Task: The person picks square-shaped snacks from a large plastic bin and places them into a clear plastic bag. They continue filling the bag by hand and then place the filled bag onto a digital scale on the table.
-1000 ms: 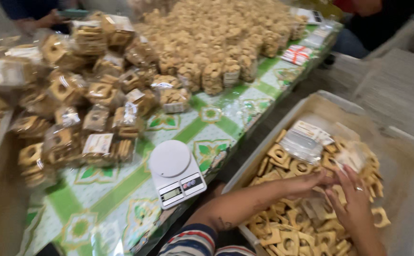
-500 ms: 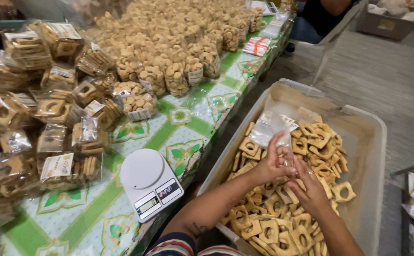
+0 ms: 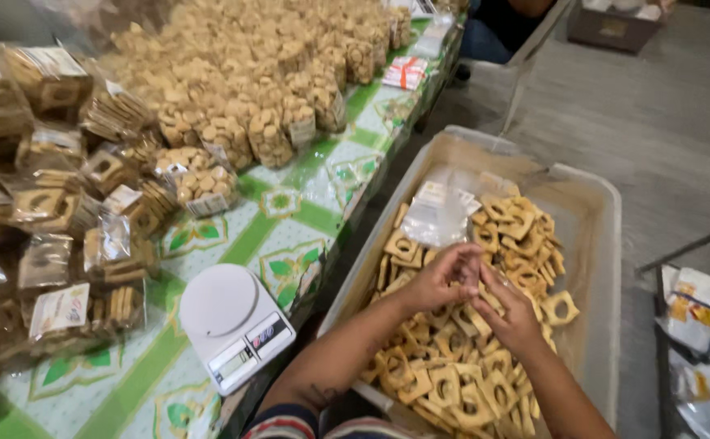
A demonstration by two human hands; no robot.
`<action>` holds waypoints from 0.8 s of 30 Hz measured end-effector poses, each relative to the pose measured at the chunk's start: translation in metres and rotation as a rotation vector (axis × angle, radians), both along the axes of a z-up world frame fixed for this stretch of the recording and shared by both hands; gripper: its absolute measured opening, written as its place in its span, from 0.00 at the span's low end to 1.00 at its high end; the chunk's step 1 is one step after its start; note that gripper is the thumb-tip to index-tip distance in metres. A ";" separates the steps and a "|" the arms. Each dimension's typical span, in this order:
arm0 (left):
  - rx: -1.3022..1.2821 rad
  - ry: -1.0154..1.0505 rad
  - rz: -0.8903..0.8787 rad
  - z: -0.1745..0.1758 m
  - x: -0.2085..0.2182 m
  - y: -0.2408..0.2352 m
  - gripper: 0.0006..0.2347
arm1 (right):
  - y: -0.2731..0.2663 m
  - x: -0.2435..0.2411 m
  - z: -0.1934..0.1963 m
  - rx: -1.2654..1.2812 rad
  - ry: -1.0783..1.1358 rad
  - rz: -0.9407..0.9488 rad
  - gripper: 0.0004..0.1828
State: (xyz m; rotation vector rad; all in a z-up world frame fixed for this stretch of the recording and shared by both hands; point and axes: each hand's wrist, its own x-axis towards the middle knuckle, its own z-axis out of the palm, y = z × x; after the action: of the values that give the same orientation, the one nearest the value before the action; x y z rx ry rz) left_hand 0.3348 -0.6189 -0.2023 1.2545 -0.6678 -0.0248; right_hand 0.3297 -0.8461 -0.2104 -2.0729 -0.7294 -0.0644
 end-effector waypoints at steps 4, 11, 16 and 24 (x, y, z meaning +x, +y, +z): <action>0.190 -0.099 0.156 0.015 -0.007 -0.003 0.26 | 0.008 0.007 0.001 0.029 0.052 0.063 0.41; 0.535 -0.199 0.441 0.011 -0.001 -0.006 0.22 | 0.036 0.037 -0.037 -0.264 -0.203 -0.060 0.59; 0.779 -0.215 0.594 -0.049 0.037 0.004 0.10 | 0.054 0.079 -0.063 -0.176 -0.315 -0.123 0.60; 0.921 -0.244 0.611 -0.073 0.051 0.011 0.11 | 0.067 0.096 -0.067 -0.120 -0.279 -0.190 0.42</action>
State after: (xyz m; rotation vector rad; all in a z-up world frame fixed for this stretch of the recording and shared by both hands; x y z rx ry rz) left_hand 0.3858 -0.6076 -0.2755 2.3411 -0.4511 0.3678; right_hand 0.4256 -0.7796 -0.2772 -2.2702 -0.7141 -0.4335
